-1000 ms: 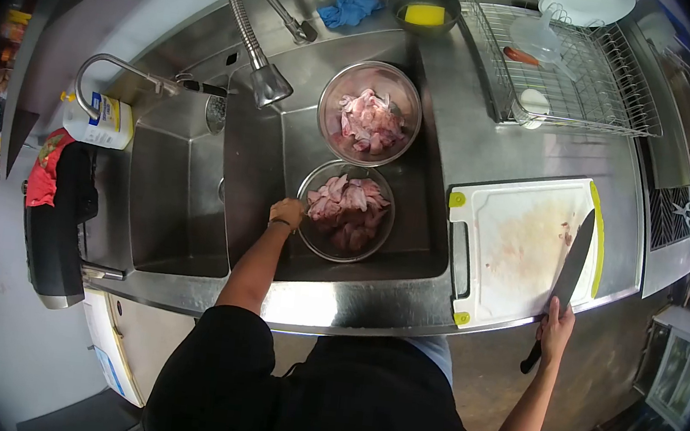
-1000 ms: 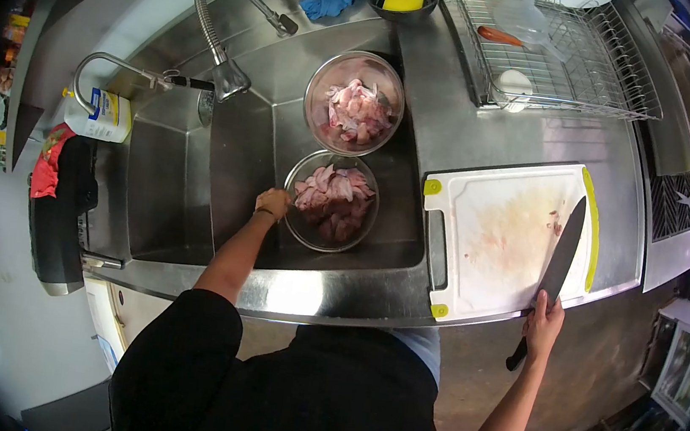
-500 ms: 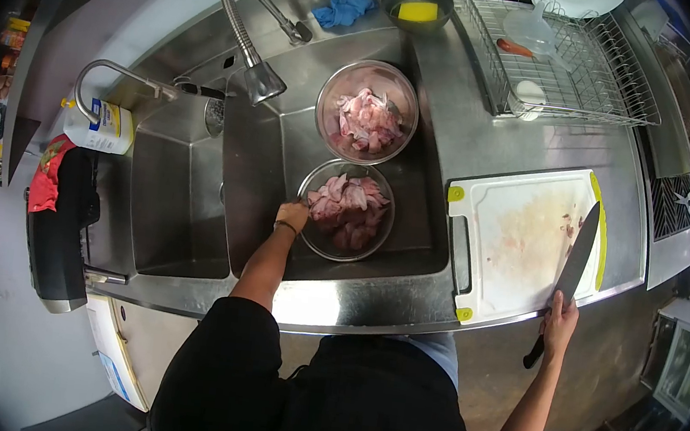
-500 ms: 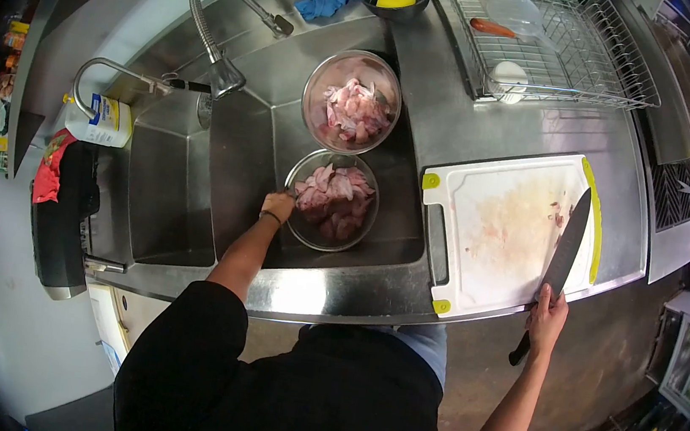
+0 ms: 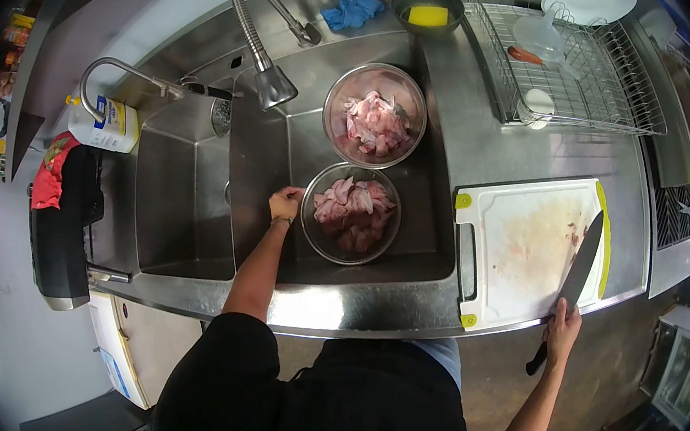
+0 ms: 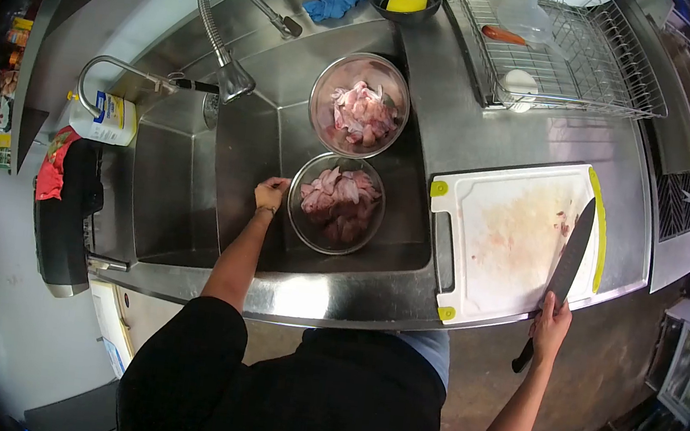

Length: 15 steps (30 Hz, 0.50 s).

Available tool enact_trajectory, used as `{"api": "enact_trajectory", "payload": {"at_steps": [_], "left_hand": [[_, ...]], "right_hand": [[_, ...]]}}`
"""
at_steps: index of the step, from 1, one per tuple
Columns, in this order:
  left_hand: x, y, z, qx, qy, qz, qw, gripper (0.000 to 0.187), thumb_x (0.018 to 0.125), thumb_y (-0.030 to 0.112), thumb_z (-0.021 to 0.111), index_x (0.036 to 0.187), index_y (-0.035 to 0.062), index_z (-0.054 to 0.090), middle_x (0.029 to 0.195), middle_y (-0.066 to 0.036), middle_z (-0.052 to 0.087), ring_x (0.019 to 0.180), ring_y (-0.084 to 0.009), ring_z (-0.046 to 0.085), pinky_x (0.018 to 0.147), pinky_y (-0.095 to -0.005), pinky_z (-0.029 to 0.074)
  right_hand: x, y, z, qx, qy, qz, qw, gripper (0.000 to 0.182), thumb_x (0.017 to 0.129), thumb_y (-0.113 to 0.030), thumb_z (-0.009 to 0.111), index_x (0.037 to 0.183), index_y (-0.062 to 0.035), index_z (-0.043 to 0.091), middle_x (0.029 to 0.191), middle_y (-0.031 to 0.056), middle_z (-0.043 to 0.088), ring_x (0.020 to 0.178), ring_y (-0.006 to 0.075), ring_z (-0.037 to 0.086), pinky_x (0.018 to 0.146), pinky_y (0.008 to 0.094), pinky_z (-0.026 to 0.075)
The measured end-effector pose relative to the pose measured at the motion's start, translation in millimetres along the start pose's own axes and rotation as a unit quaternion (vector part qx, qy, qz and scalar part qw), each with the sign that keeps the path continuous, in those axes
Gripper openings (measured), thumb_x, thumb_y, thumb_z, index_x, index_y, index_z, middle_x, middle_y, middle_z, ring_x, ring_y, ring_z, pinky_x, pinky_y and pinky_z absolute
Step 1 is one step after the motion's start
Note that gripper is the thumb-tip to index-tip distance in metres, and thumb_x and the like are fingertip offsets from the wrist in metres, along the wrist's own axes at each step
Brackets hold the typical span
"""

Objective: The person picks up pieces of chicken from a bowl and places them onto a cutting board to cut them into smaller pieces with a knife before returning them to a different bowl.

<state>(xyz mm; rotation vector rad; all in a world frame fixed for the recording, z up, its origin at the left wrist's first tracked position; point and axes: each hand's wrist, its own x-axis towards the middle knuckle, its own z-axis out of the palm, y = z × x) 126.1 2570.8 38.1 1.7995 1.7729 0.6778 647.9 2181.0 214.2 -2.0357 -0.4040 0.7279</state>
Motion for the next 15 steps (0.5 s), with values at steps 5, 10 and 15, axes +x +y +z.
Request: {"api": "enact_trajectory", "payload": {"at_steps": [5,10,15], "left_hand": [[9.7,12.8,-6.2,0.155,0.066,-0.169,0.971,0.027,0.077,0.038,0.070,0.087,0.0124,0.073,0.092,-0.008,0.070,0.084,-0.0256,0.068,0.072,-0.0353,0.054],[11.1,-17.1,34.5,0.260,-0.138,-0.195,0.935,0.041,0.084,0.039,0.060,0.106,0.0049,0.066,0.099,-0.021,0.066,0.093,-0.0318,0.066,0.081,-0.0389,0.053],[1.0,-21.2,30.8,0.359,-0.141,-0.113,0.916,0.042,0.085,0.037,0.055,0.099,-0.0008,0.066,0.097,-0.025,0.065,0.094,-0.0330,0.065,0.082,-0.0402,0.053]], "right_hand": [[-0.2,-0.6,-1.1,-0.003,-0.003,0.007,1.000,0.026,0.095,-0.028,0.053,0.082,-0.0057,0.050,0.048,-0.0044,0.036,0.034,0.0056,0.034,0.030,0.0234,0.029],[-1.3,-3.6,-0.4,-0.003,0.007,0.022,1.000,0.027,0.095,-0.028,0.053,0.081,-0.0053,0.051,0.048,-0.0049,0.037,0.034,0.0052,0.035,0.030,0.0232,0.029],[1.1,1.9,-2.0,0.007,-0.003,0.004,1.000,0.026,0.096,-0.027,0.053,0.081,-0.0048,0.050,0.047,-0.0051,0.036,0.033,0.0049,0.034,0.030,0.0229,0.028]]}}
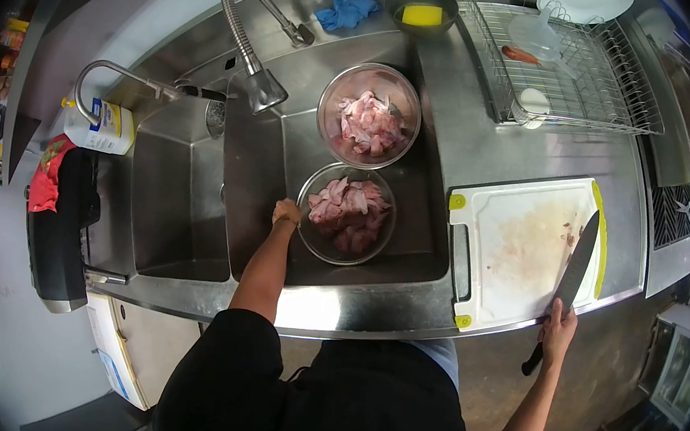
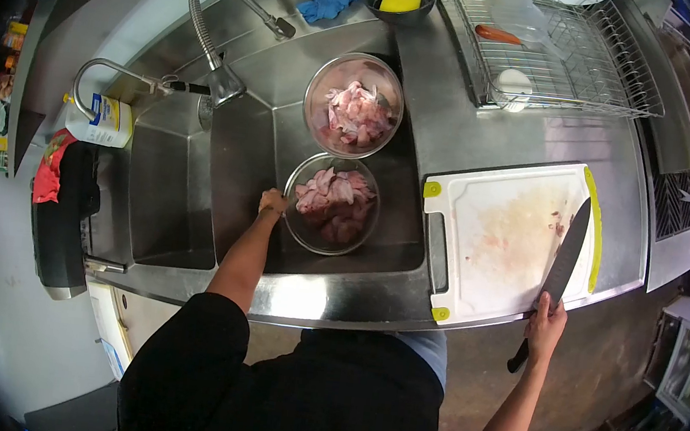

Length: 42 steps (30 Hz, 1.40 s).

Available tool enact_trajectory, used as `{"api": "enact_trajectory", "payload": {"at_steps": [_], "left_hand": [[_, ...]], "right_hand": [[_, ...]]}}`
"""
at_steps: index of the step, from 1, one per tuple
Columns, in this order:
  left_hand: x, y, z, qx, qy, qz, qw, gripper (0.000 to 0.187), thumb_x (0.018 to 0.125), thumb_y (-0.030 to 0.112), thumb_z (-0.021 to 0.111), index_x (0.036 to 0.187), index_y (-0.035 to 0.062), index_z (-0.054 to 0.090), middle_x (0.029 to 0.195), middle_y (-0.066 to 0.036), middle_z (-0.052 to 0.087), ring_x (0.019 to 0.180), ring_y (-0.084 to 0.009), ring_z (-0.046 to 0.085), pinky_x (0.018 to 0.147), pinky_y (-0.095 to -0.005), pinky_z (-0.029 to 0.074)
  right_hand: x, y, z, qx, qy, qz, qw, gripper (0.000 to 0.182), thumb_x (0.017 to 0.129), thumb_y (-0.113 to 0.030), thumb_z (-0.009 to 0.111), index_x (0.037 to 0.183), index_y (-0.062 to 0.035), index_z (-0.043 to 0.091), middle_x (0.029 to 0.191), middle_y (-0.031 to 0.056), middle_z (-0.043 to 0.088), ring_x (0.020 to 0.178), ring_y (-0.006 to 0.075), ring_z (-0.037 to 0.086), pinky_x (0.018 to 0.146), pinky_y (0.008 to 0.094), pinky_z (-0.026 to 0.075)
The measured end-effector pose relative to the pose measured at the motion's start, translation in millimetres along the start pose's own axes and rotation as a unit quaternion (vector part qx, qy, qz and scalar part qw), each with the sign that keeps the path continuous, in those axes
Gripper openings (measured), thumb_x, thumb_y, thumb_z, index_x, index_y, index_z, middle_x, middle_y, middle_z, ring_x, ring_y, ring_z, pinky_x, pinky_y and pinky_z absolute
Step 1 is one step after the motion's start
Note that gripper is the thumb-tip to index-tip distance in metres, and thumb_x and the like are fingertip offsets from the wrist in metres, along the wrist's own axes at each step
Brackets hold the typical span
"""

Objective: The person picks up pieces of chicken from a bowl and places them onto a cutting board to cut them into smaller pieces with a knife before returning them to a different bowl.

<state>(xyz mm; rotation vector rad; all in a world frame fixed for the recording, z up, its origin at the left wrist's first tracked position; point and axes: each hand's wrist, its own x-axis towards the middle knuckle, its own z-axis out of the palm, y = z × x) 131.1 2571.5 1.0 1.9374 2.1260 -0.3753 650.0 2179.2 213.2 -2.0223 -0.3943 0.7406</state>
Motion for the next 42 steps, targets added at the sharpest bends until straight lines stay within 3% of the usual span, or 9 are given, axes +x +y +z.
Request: {"api": "enact_trajectory", "payload": {"at_steps": [6,9,14,19,21,26,28,33,42], "left_hand": [[-30.9,51.0,-63.8,-0.013,0.025,0.019,0.999,0.025,0.080,0.023,0.061,0.089,0.0018,0.068,0.096,-0.021,0.066,0.098,-0.0358,0.063,0.084,-0.0423,0.052],[-19.4,60.3,-16.2,0.003,-0.091,0.106,0.990,0.031,0.077,0.021,0.065,0.101,0.0018,0.064,0.105,-0.021,0.064,0.104,-0.0357,0.060,0.087,-0.0429,0.050],[-38.0,82.9,1.9,-0.065,-0.105,-0.025,0.992,0.065,0.075,0.027,0.068,0.129,0.0024,0.041,0.124,-0.022,0.055,0.112,-0.0339,0.057,0.093,-0.0425,0.047],[-5.3,82.6,11.6,0.043,-0.188,0.134,0.972,0.053,0.075,0.032,0.071,0.118,0.0071,0.052,0.111,-0.016,0.063,0.100,-0.0275,0.063,0.082,-0.0406,0.052],[-42.0,96.9,-56.0,-0.331,-0.308,0.032,0.891,0.044,0.079,0.030,0.070,0.115,0.0097,0.055,0.100,-0.009,0.066,0.085,-0.0180,0.064,0.070,-0.0345,0.053],[-118.7,154.5,-156.0,-0.574,-0.299,0.038,0.761,0.032,0.085,0.023,0.062,0.113,0.0087,0.052,0.095,-0.006,0.066,0.081,-0.0139,0.062,0.064,-0.0294,0.050],[-134.3,179.5,-167.0,-0.681,-0.418,0.074,0.597,0.030,0.089,0.018,0.054,0.117,0.0070,0.050,0.104,-0.008,0.062,0.093,-0.0192,0.062,0.079,-0.0319,0.050],[-213.0,274.2,-171.1,-0.693,-0.371,0.272,0.555,0.031,0.086,0.001,0.047,0.117,0.0025,0.049,0.110,-0.010,0.058,0.099,-0.0223,0.060,0.089,-0.0368,0.048],[-289.0,383.6,-132.7,-0.702,-0.341,0.256,0.571,0.024,0.077,-0.004,0.066,0.098,-0.0004,0.055,0.092,-0.007,0.060,0.086,-0.0144,0.062,0.072,-0.0275,0.053]], "right_hand": [[-1.2,-3.1,0.1,-0.001,-0.002,0.007,1.000,0.027,0.096,-0.027,0.053,0.082,-0.0042,0.051,0.047,-0.0047,0.036,0.033,0.0051,0.033,0.030,0.0229,0.028],[-1.3,-3.3,0.0,0.007,-0.003,0.017,1.000,0.027,0.096,-0.027,0.052,0.083,-0.0039,0.051,0.047,-0.0046,0.036,0.033,0.0051,0.033,0.030,0.0228,0.028],[-3.8,-11.2,-0.1,0.003,-0.006,0.016,1.000,0.027,0.095,-0.027,0.053,0.082,-0.0041,0.050,0.047,-0.0043,0.038,0.035,0.0046,0.035,0.032,0.0228,0.029],[0.7,-2.0,-2.0,0.008,-0.017,0.008,1.000,0.025,0.095,-0.027,0.053,0.085,-0.0043,0.051,0.047,-0.0044,0.037,0.034,0.0049,0.035,0.031,0.0233,0.029],[-0.5,-4.1,-0.9,0.016,-0.023,0.001,1.000,0.025,0.095,-0.029,0.053,0.084,-0.0067,0.049,0.047,-0.0049,0.035,0.033,0.0050,0.034,0.030,0.0228,0.029],[0.3,0.8,-5.6,0.059,-0.043,0.017,0.997,0.024,0.095,-0.026,0.054,0.086,-0.0040,0.053,0.052,-0.0043,0.042,0.040,0.0044,0.037,0.036,0.0227,0.029],[0.9,2.1,-5.0,0.029,-0.030,0.003,0.999,0.023,0.094,-0.025,0.055,0.086,-0.0030,0.055,0.055,-0.0040,0.045,0.045,0.0047,0.039,0.040,0.0234,0.030],[7.9,19.6,-4.8,-0.003,-0.024,-0.023,0.999,0.024,0.092,-0.021,0.056,0.094,0.0028,0.060,0.063,0.0038,0.058,0.059,0.0084,0.051,0.054,0.0262,0.042],[9.3,7.1,-12.8,-0.059,-0.070,-0.061,0.994,0.031,0.089,-0.024,0.058,0.097,0.0059,0.058,0.075,0.0216,0.065,0.068,0.0332,0.065,0.063,0.0384,0.049]]}}
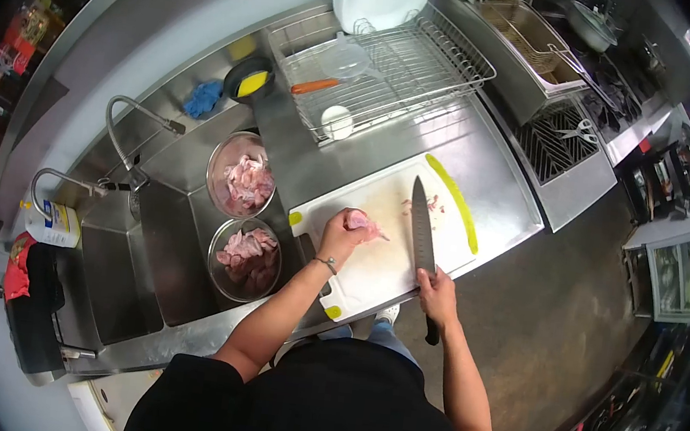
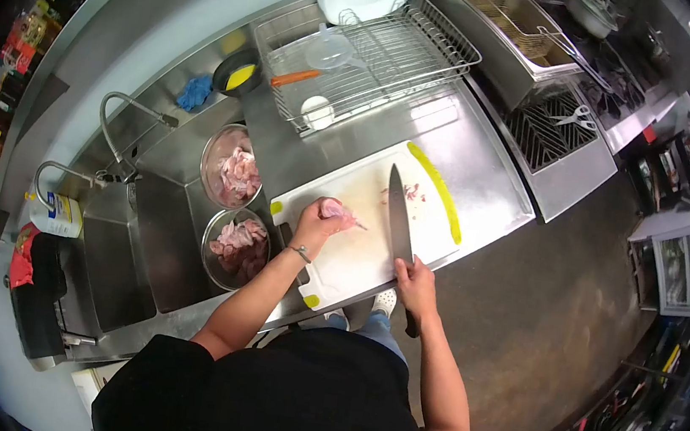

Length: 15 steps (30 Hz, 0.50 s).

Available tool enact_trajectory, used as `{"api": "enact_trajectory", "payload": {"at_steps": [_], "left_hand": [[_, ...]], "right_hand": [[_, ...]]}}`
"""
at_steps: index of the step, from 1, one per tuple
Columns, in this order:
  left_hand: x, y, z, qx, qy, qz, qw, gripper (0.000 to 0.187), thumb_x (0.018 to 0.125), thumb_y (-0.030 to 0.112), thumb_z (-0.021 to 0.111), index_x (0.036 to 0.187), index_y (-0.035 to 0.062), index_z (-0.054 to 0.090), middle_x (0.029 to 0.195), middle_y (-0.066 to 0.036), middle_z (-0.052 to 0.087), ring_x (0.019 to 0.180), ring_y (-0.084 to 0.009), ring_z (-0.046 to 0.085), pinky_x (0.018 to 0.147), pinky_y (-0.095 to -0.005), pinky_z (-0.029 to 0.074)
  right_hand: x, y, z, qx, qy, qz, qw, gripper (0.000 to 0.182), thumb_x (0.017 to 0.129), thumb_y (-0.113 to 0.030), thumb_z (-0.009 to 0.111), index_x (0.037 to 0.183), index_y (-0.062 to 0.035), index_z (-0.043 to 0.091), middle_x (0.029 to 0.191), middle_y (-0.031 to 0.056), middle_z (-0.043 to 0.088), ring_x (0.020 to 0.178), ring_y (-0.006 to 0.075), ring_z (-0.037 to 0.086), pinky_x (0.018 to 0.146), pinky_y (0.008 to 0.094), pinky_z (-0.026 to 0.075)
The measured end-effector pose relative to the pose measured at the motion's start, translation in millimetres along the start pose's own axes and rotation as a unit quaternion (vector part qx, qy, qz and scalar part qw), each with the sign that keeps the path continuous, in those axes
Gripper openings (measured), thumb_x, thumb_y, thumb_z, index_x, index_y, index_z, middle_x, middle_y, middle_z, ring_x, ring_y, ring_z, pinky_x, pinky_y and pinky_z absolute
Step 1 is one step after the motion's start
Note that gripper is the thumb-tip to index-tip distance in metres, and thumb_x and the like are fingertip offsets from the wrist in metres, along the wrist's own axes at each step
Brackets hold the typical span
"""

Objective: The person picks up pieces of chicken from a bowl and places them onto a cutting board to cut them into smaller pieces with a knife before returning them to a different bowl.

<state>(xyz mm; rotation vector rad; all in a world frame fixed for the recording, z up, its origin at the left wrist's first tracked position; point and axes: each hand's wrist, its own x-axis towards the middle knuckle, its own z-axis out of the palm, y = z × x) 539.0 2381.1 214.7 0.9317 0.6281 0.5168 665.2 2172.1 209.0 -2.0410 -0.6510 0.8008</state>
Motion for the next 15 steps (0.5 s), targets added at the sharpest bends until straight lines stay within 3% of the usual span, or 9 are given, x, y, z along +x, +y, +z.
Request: {"api": "enact_trajectory", "payload": {"at_steps": [2,3,5,6,8,9,11,15], "left_hand": [[9.0,-15.2,-6.5,0.247,0.091,0.063,0.963,0.017,0.076,0.000,0.068,0.089,0.0015,0.057,0.091,-0.007,0.061,0.081,-0.0174,0.063,0.069,-0.0303,0.052],[9.4,-16.8,-7.5,0.250,0.089,0.064,0.962,0.017,0.076,0.000,0.068,0.089,0.0015,0.057,0.091,-0.007,0.061,0.081,-0.0174,0.063,0.069,-0.0303,0.052],[7.1,-21.2,-11.1,0.442,0.121,0.166,0.873,0.016,0.075,0.005,0.070,0.083,0.0023,0.057,0.089,-0.009,0.061,0.078,-0.0251,0.062,0.069,-0.0349,0.050],[1.7,-16.7,-5.5,0.444,0.119,0.164,0.873,0.016,0.075,0.005,0.070,0.083,0.0023,0.057,0.089,-0.009,0.061,0.078,-0.0251,0.062,0.069,-0.0349,0.050],[-15.1,1.3,11.8,0.536,0.097,0.273,0.793,0.018,0.073,0.009,0.070,0.085,0.0031,0.059,0.088,-0.012,0.059,0.080,-0.0324,0.058,0.070,-0.0386,0.048],[-18.9,3.4,13.3,0.537,0.097,0.272,0.793,0.018,0.073,0.009,0.070,0.085,0.0031,0.059,0.088,-0.012,0.059,0.080,-0.0324,0.058,0.070,-0.0386,0.048],[-25.3,5.0,12.0,0.579,0.092,0.328,0.740,0.017,0.074,0.008,0.071,0.088,0.0044,0.062,0.086,-0.012,0.059,0.079,-0.0312,0.060,0.070,-0.0368,0.049],[-32.6,0.2,5.3,0.548,0.083,0.313,0.771,0.019,0.074,0.009,0.072,0.090,0.0046,0.063,0.087,-0.012,0.060,0.079,-0.0297,0.061,0.070,-0.0360,0.049]], "right_hand": [[-2.4,-10.0,-3.8,0.019,-0.009,-0.009,1.000,0.029,0.090,-0.024,0.056,0.095,0.0041,0.056,0.075,0.0226,0.064,0.071,0.0374,0.064,0.064,0.0427,0.049],[-3.6,-15.7,-4.5,0.022,-0.007,-0.009,1.000,0.029,0.090,-0.024,0.056,0.095,0.0041,0.056,0.075,0.0226,0.064,0.071,0.0374,0.064,0.064,0.0427,0.049],[-7.5,-25.7,-4.4,-0.101,0.020,-0.052,0.993,0.026,0.091,-0.025,0.052,0.091,0.0005,0.053,0.071,0.0238,0.063,0.070,0.0421,0.062,0.063,0.0484,0.048],[-9.8,-29.5,-3.9,-0.099,0.021,-0.050,0.994,0.026,0.091,-0.025,0.052,0.091,0.0005,0.053,0.071,0.0238,0.063,0.070,0.0421,0.062,0.063,0.0484,0.048],[-14.0,-34.1,-0.7,-0.188,0.013,-0.077,0.979,0.023,0.092,-0.026,0.049,0.089,-0.0033,0.050,0.066,0.0254,0.060,0.066,0.0451,0.059,0.060,0.0534,0.047],[-16.8,-37.6,1.2,-0.215,0.014,-0.088,0.973,0.021,0.093,-0.027,0.047,0.094,-0.0063,0.050,0.062,0.0247,0.059,0.061,0.0447,0.059,0.057,0.0543,0.048],[-22.9,-47.3,2.5,-0.226,0.000,-0.092,0.970,0.020,0.093,-0.026,0.047,0.095,-0.0070,0.050,0.062,0.0242,0.059,0.061,0.0439,0.060,0.057,0.0540,0.048],[-21.1,-50.7,13.1,-0.259,-0.026,-0.102,0.960,0.018,0.092,-0.025,0.048,0.097,-0.0073,0.049,0.062,0.0227,0.060,0.059,0.0417,0.061,0.054,0.0519,0.049]]}}
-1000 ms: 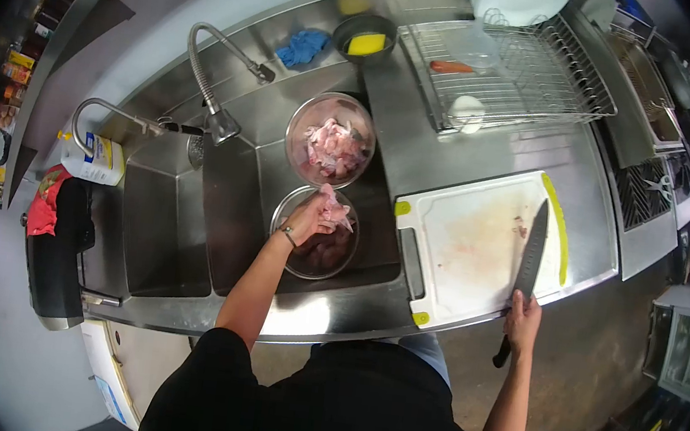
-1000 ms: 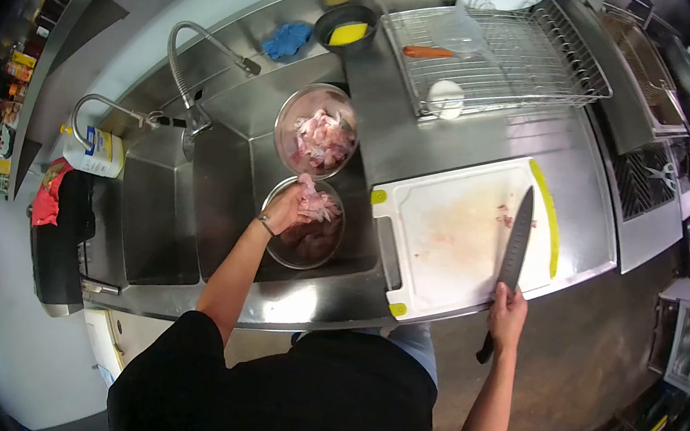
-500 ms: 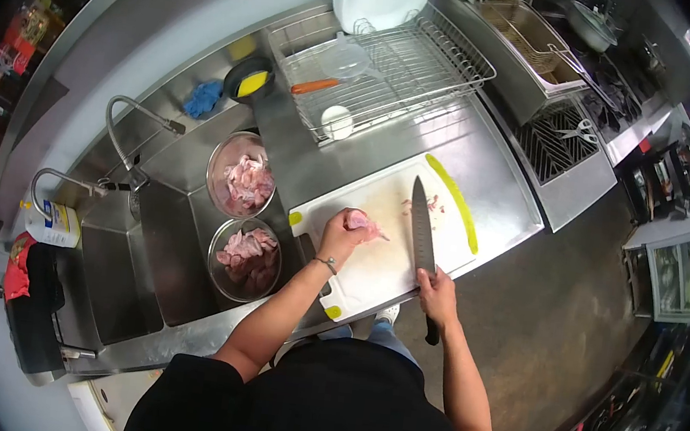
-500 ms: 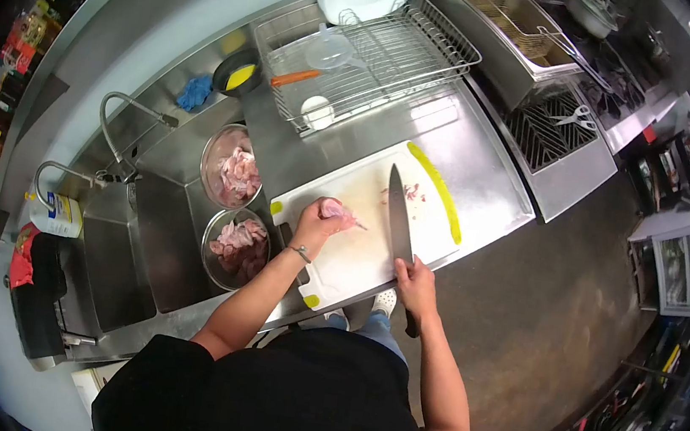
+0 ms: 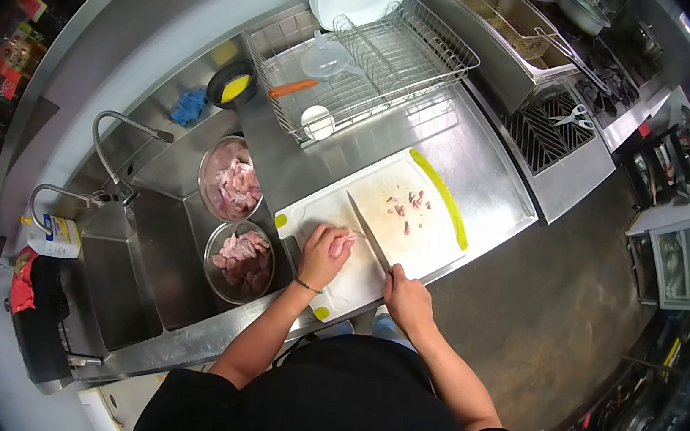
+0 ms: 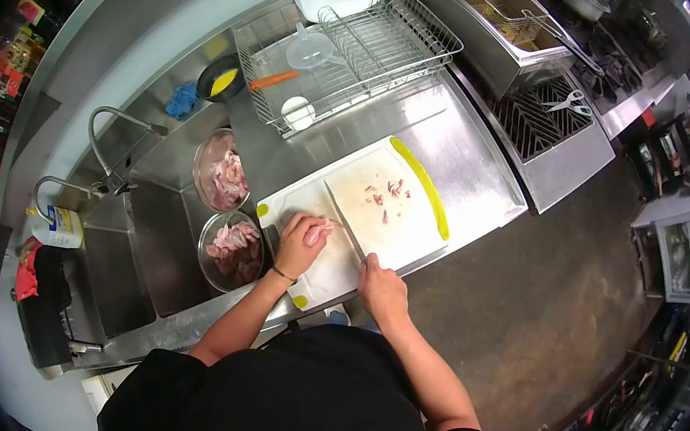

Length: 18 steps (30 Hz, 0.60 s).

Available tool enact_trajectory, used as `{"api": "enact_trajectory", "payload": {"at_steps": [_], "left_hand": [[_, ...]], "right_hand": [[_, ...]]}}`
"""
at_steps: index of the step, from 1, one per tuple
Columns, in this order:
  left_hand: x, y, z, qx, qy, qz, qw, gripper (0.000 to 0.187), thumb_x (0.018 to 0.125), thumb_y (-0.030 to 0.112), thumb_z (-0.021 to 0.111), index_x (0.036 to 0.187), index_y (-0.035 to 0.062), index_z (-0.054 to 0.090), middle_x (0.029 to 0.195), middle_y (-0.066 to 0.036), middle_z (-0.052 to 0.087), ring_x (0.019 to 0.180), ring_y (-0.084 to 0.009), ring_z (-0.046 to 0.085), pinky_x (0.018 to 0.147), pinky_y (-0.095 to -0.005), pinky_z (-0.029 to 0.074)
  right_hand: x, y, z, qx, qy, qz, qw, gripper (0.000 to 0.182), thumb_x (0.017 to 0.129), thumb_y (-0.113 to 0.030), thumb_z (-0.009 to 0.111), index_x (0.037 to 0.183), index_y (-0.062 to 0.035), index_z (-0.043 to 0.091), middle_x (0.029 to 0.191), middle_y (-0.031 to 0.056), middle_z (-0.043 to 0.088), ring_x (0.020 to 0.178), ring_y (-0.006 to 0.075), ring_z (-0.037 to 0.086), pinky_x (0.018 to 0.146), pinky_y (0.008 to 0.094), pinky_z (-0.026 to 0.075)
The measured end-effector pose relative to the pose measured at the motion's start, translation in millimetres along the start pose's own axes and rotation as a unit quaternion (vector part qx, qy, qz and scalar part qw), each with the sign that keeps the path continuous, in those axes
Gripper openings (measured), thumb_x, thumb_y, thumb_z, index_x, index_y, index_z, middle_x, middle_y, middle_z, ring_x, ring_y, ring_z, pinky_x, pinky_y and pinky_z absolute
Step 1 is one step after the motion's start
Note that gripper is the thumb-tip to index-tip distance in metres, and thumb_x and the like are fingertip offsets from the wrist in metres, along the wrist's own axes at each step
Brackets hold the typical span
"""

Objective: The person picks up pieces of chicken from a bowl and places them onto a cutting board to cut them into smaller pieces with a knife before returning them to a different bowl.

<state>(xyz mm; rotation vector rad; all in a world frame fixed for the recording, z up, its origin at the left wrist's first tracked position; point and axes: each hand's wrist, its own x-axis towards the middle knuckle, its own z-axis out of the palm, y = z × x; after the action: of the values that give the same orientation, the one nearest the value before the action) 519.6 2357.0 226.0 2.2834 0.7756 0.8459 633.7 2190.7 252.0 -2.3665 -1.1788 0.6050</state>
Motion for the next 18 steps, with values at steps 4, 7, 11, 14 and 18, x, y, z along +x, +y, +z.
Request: {"api": "enact_trajectory", "payload": {"at_steps": [4,7,11,14,18], "left_hand": [[-7.3,-1.0,-2.4,-0.018,-0.020,0.001,1.000,0.017,0.073,0.009,0.071,0.087,0.0061,0.063,0.085,-0.010,0.060,0.079,-0.0300,0.060,0.071,-0.0368,0.049],[-9.7,-3.7,-1.8,-0.018,-0.015,0.015,1.000,0.016,0.073,0.009,0.072,0.086,0.0061,0.064,0.086,-0.010,0.061,0.079,-0.0294,0.060,0.070,-0.0368,0.050],[-11.1,-8.7,0.2,-0.027,-0.011,0.031,0.999,0.015,0.073,0.009,0.072,0.085,0.0060,0.065,0.089,-0.009,0.062,0.081,-0.0286,0.060,0.072,-0.0366,0.050],[-10.6,-12.4,-1.7,-0.047,-0.027,0.020,0.998,0.016,0.072,0.009,0.073,0.085,0.0057,0.065,0.090,-0.010,0.062,0.083,-0.0283,0.060,0.073,-0.0363,0.050],[-11.0,-14.4,-5.5,-0.053,-0.056,0.034,0.996,0.014,0.075,0.009,0.070,0.087,0.0051,0.065,0.092,-0.011,0.062,0.085,-0.0286,0.060,0.075,-0.0367,0.050]], "right_hand": [[9.0,-17.0,-5.5,-0.033,-0.005,0.026,0.999,0.017,0.093,-0.022,0.047,0.096,-0.0060,0.046,0.062,0.0234,0.060,0.057,0.0416,0.061,0.052,0.0518,0.048],[9.6,-43.0,-29.4,0.016,0.026,0.028,0.999,0.016,0.093,-0.022,0.045,0.095,-0.0054,0.043,0.061,0.0242,0.059,0.057,0.0423,0.061,0.052,0.0526,0.048],[12.4,-44.0,-2.8,0.017,0.029,0.034,0.999,0.015,0.093,-0.019,0.045,0.094,-0.0041,0.042,0.062,0.0249,0.059,0.058,0.0431,0.061,0.053,0.0531,0.048],[11.3,-38.6,18.4,-0.022,-0.031,0.056,0.998,0.011,0.090,-0.013,0.045,0.094,-0.0019,0.042,0.064,0.0254,0.060,0.061,0.0440,0.062,0.057,0.0522,0.050],[20.1,-50.3,21.3,-0.051,-0.014,0.054,0.997,0.011,0.087,-0.010,0.045,0.094,-0.0014,0.043,0.065,0.0248,0.061,0.062,0.0427,0.063,0.056,0.0508,0.051]]}}
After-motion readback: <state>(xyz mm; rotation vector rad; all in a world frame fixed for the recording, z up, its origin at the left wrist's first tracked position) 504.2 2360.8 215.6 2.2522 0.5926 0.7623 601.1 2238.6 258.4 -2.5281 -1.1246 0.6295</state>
